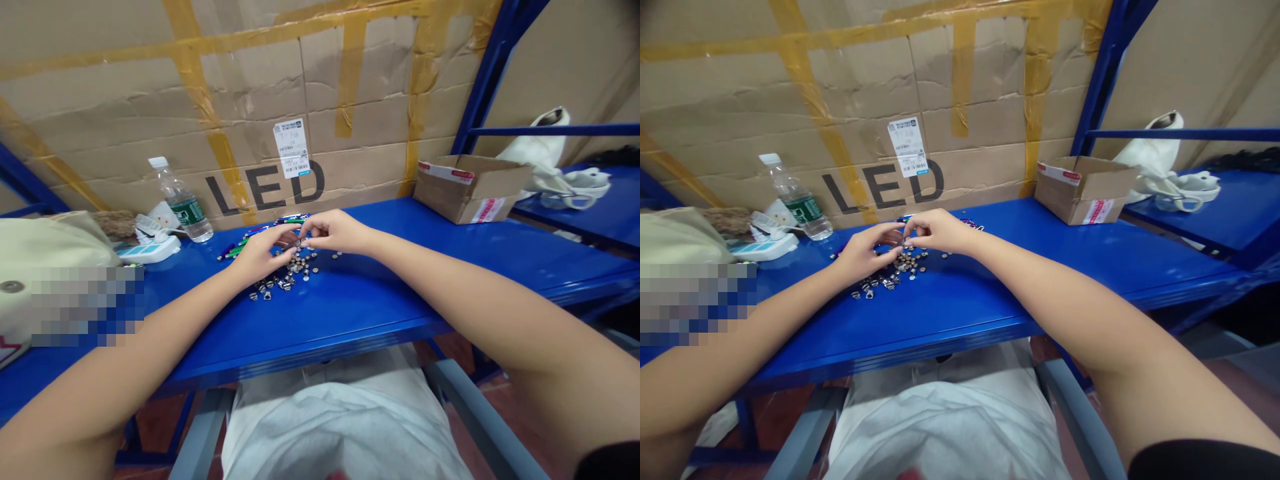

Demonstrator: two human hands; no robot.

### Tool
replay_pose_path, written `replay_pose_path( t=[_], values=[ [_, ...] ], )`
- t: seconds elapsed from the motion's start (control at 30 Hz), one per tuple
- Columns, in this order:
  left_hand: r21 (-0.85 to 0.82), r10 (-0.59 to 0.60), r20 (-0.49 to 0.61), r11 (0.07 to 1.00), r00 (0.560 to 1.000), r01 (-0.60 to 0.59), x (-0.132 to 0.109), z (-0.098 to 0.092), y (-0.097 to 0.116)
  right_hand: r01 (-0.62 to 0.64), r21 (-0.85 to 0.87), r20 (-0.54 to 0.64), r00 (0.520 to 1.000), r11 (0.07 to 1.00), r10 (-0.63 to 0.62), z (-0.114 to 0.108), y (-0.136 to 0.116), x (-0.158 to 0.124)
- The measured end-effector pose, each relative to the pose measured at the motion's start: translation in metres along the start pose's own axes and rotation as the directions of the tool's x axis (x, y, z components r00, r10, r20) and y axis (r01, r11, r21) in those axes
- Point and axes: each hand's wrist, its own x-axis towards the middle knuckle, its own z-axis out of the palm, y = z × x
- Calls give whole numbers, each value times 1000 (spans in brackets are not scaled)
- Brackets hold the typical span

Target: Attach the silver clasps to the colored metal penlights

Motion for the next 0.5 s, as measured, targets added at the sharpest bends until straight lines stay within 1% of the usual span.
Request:
replay_pose_path(
  t=[0.2, 0.3, 0.37, 0.5],
  values=[
    [-51, -17, -17, 999, 1000, 16, 1, 0, 1, 8, -5, -21, 1000, 1000, -8, 2, 1, 1],
    [-93, -29, -32, 995, 999, 26, 1, -1, 1, 37, -49, -74, 996, 998, -40, -2, 0, 0],
    [-116, -41, -41, 993, 998, 36, 1, 0, 0, 57, -95, -86, 994, 994, -66, -6, -1, -2],
    [-156, -62, -40, 986, 997, 55, 0, 1, -5, 93, -153, -2, 996, 984, -94, -8, -2, -3]
  ],
)
